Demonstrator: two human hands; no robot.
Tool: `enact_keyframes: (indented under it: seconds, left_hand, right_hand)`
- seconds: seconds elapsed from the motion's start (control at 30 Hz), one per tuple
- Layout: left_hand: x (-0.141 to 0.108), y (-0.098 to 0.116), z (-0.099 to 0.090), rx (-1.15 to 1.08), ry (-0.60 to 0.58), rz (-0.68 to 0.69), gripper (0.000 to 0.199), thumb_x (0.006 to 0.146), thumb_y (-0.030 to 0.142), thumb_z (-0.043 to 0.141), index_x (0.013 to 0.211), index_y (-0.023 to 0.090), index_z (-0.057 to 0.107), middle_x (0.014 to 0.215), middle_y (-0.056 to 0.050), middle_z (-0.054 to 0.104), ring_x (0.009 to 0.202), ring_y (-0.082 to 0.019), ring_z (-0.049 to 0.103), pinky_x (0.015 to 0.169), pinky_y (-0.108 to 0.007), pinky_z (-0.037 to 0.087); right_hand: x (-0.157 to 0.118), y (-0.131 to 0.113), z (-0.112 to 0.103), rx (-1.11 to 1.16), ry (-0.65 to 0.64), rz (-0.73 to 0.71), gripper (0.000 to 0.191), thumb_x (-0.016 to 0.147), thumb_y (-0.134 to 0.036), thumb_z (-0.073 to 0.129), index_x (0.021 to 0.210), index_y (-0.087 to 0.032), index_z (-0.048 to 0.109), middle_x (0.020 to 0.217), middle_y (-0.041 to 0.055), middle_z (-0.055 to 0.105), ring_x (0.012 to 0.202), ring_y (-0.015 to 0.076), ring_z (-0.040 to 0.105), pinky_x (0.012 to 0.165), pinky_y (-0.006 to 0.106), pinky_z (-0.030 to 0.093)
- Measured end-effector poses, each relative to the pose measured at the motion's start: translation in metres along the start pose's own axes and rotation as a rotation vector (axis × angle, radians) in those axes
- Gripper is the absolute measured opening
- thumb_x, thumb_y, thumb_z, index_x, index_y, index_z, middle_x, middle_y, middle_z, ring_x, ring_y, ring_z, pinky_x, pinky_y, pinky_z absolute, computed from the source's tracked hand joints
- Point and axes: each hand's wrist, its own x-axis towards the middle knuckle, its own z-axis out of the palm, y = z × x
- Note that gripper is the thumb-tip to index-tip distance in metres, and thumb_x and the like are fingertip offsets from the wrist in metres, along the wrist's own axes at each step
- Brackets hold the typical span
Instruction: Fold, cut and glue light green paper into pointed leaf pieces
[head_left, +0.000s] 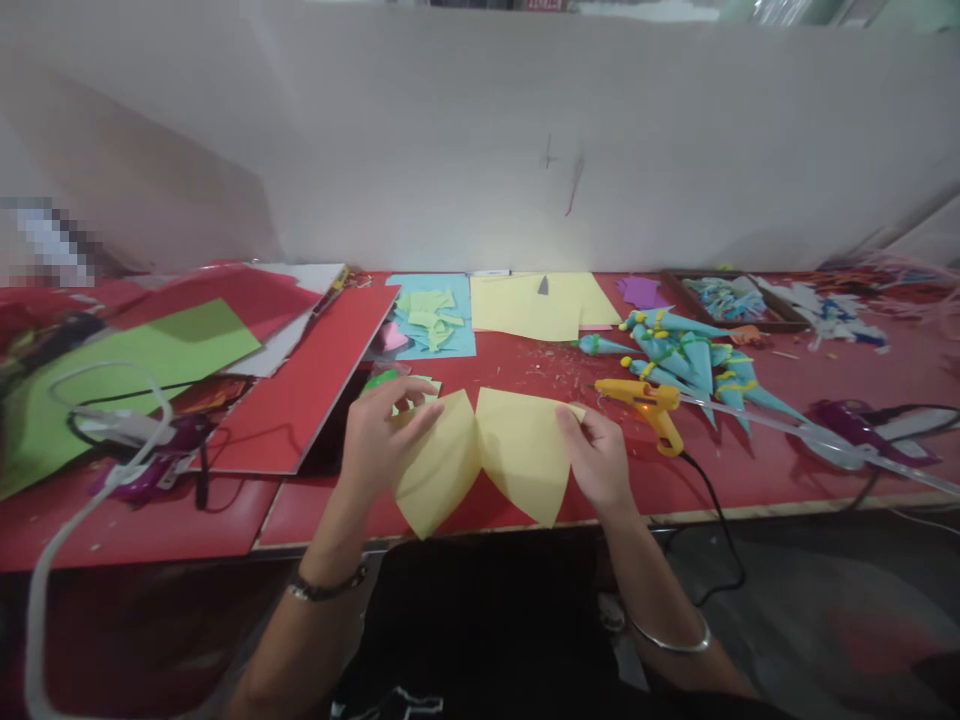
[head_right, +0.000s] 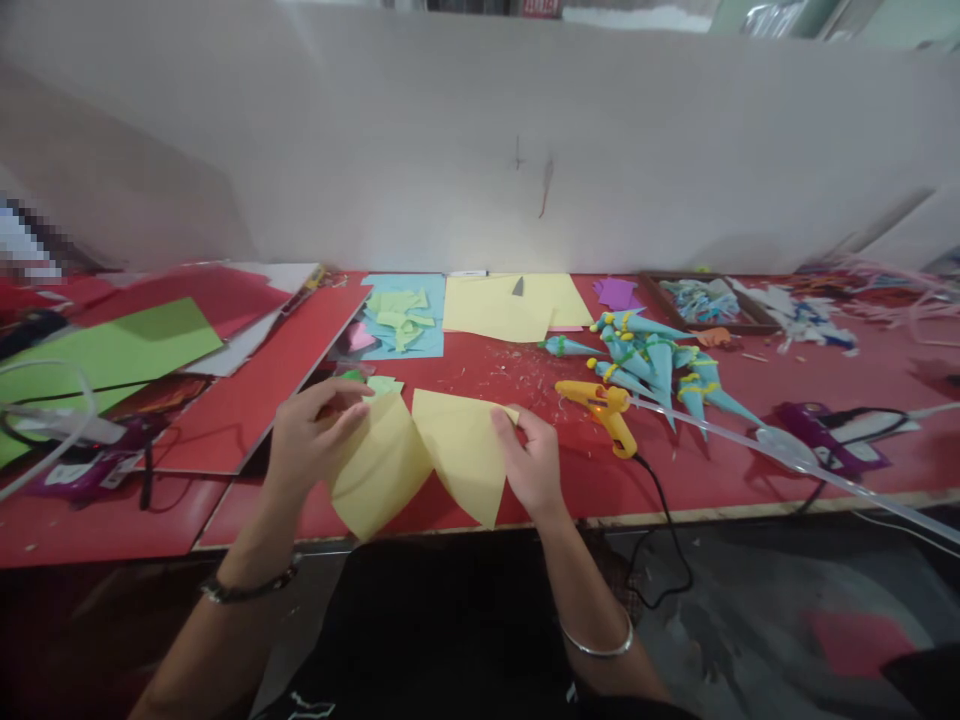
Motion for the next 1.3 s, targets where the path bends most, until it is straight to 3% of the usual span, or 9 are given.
enact_keyframes:
  seconds: [0.17,0.33,0.57,0.7,0.9,1.1,1.2,1.3]
  left_hand:
    - [-0.018,-0.018,-0.009,-0.284,-0.03,-0.337,0.041,0.067,0.046,0.06,0.096,0.017,0.058,0.075,-0.002,0.061,0.063,-0.014,0.056,0.053,-0.022,0.043]
    - [-0.037,-0.025,-0.005,-0.439,-0.017,-0.512,0.04,0.064,0.05,0.061,0.076,0.012,0.064,0.069,-0.004,0.064,0.063,-0.016,0.056,0.056,-0.025,0.045]
    - [-0.041,-0.022,0.002,-0.324,0.174,-0.496,0.035,0.073,0.044,0.052,0.056,0.014,0.054,0.051,0.002,0.045,0.048,-0.008,0.038,0.043,-0.019,0.031]
    - [-0.04,-0.025,0.002,-0.244,0.179,-0.471,0.037,0.073,0.042,0.051,0.049,0.015,0.045,0.049,0.003,0.036,0.046,-0.007,0.033,0.041,-0.019,0.027]
    - [-0.038,-0.025,-0.002,-0.178,0.162,-0.427,0.034,0.072,0.04,0.05,0.049,0.015,0.045,0.049,0.004,0.034,0.046,-0.007,0.031,0.04,-0.019,0.025]
    - [-0.039,-0.026,-0.008,-0.067,0.301,-0.425,0.038,0.074,0.039,0.049,0.046,0.017,0.036,0.044,0.005,0.029,0.043,-0.007,0.028,0.039,-0.019,0.025]
    - [-0.041,-0.032,-0.009,-0.072,0.236,-0.373,0.037,0.075,0.041,0.049,0.047,0.017,0.04,0.046,0.004,0.038,0.046,-0.009,0.039,0.044,-0.019,0.035]
    - [-0.045,-0.037,-0.008,-0.225,-0.008,-0.322,0.03,0.069,0.045,0.056,0.073,0.016,0.059,0.069,-0.003,0.061,0.068,-0.017,0.058,0.063,-0.025,0.048]
  right_hand:
    - [0.0,0.003,-0.004,-0.049,0.101,0.02,0.033,0.079,-0.043,0.049,0.067,-0.014,0.061,0.063,0.0018,0.06,0.06,0.0135,0.053,0.055,0.024,0.043]
    - [-0.003,0.005,-0.004,0.031,0.039,0.036,0.031,0.075,-0.043,0.055,0.077,-0.014,0.064,0.071,0.0049,0.066,0.068,0.0185,0.06,0.059,0.027,0.047]
    - [-0.003,0.008,-0.009,-0.037,0.042,0.003,0.03,0.078,-0.041,0.053,0.079,-0.015,0.068,0.074,0.0043,0.067,0.069,0.0181,0.06,0.061,0.027,0.047]
    - [-0.002,0.009,-0.011,-0.062,0.023,-0.02,0.03,0.078,-0.04,0.052,0.081,-0.015,0.068,0.073,0.004,0.067,0.069,0.0177,0.06,0.061,0.027,0.047]
    - [-0.001,0.007,-0.01,-0.081,-0.01,-0.065,0.029,0.079,-0.04,0.051,0.08,-0.016,0.069,0.074,0.0039,0.067,0.069,0.0174,0.059,0.063,0.028,0.046]
    - [0.003,0.016,-0.016,-0.034,0.108,0.015,0.03,0.076,-0.042,0.055,0.077,-0.015,0.068,0.07,0.0034,0.066,0.069,0.0184,0.06,0.063,0.029,0.047]
    - [0.003,0.018,-0.019,-0.017,0.138,0.04,0.031,0.074,-0.044,0.056,0.076,-0.015,0.068,0.072,0.0042,0.067,0.072,0.02,0.061,0.066,0.031,0.047]
    - [0.0,0.018,-0.019,0.034,0.009,0.108,0.034,0.073,-0.046,0.057,0.084,-0.015,0.067,0.081,0.0062,0.07,0.076,0.0219,0.063,0.066,0.032,0.05]
